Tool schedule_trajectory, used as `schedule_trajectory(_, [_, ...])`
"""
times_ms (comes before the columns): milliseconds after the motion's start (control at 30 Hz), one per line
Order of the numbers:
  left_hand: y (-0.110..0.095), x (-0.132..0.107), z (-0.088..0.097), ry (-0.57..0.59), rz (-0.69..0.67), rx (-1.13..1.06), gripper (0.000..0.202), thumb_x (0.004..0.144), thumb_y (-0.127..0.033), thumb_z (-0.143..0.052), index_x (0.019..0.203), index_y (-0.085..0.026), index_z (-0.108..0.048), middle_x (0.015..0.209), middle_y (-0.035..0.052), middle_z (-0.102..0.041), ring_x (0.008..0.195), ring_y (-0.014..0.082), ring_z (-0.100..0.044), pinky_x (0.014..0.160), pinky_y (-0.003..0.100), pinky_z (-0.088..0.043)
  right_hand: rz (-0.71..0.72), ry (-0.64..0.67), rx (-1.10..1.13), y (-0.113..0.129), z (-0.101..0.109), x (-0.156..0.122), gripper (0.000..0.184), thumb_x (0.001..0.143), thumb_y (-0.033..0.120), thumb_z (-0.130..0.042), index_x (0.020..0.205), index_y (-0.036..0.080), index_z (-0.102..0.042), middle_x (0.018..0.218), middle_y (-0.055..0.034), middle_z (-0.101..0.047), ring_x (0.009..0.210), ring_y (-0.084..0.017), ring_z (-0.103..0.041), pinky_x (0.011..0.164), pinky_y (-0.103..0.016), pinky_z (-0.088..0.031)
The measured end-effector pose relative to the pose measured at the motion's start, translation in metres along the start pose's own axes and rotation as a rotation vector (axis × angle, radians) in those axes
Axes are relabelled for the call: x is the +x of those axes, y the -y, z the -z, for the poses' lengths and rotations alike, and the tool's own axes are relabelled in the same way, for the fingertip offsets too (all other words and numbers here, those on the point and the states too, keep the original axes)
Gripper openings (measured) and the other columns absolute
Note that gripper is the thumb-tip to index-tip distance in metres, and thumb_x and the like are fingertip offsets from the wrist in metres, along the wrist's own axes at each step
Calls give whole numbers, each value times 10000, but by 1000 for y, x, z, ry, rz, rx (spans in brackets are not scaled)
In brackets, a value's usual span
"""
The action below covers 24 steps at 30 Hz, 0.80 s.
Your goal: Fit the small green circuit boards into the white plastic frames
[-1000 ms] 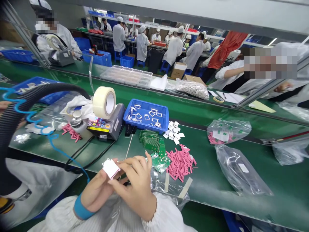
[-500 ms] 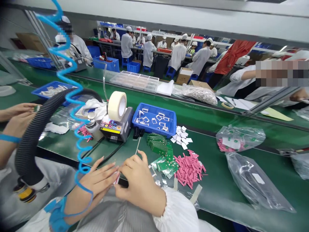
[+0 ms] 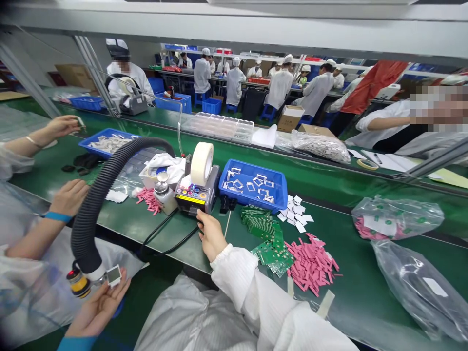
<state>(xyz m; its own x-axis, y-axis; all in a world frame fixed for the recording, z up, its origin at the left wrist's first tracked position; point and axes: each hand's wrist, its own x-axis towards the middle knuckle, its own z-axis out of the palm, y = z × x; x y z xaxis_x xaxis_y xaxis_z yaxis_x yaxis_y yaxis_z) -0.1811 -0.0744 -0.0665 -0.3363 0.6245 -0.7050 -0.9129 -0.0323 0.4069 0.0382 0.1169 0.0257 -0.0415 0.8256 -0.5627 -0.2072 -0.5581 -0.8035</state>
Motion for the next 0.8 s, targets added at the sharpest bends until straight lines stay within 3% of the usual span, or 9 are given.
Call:
schedule_trajectory(167, [-14, -7, 9, 51, 64, -60, 566, 857, -60, -368, 1382, -249, -269, 970, 95, -731, 926, 229, -667, 798, 376, -560, -5, -51, 41, 1, -10, 5, 326, 576, 500, -656, 683, 221, -526, 730, 21, -612, 578, -105, -468, 598, -257, -339])
schedule_trajectory(267, [-16, -4, 6, 76, 43, -147, 551, 866, -65, -345, 1367, -289, -298, 984, 64, -731, 930, 215, -666, 834, 377, -544, 22, -32, 20, 2, -11, 0, 302, 602, 486, -633, 657, 211, -519, 680, 26, -572, 563, -101, -448, 599, -259, -339])
schedule_trajectory(333, [-7, -3, -3, 109, 36, -175, 514, 872, -72, -346, 1337, -293, -361, 986, 55, -732, 936, 208, -664, 823, 370, -549, 69, 16, -10, 3, -7, -15, 287, 621, 472, -631, 665, 204, -538, 688, 22, -557, 582, -103, -447, 610, -261, -343])
schedule_trajectory(467, [38, -16, -47, 208, 214, -118, 411, 883, -81, -356, 1233, -228, -512, 957, 68, -738, 937, 183, -664, 854, 363, -524, 215, 186, -134, 4, 19, -66, 224, 594, 379, -708, 615, 190, -589, 662, 19, -526, 662, -133, -470, 674, -279, -362])
schedule_trajectory(600, [83, -47, -109, 462, 389, -30, 331, 865, -68, -408, 1021, -225, -655, 965, 31, -736, 950, 137, -652, 977, 327, -420, 612, 317, -435, 11, 53, -107, 129, 663, 277, -670, 587, 194, -607, 914, -46, -565, 899, -202, -535, 848, -362, -384])
schedule_trajectory(700, [101, -70, -146, 614, 462, 55, 219, 809, -118, -541, 943, -226, -677, 964, 9, -728, 969, 141, -635, 983, 313, -397, 802, 294, -538, 18, 66, -122, 97, 713, 234, -634, 622, 206, -616, 1138, -70, -532, 1063, -239, -514, 894, -402, -404])
schedule_trajectory(800, [110, -86, -166, 669, 507, 100, 227, 721, -170, -660, 940, -225, -675, 944, 1, -725, 939, 137, -634, 905, 265, -437, 916, 213, -589, 24, 69, -127, 113, 729, 219, -620, 617, 211, -615, 1179, -73, -526, 1117, -264, -489, 863, -417, -439])
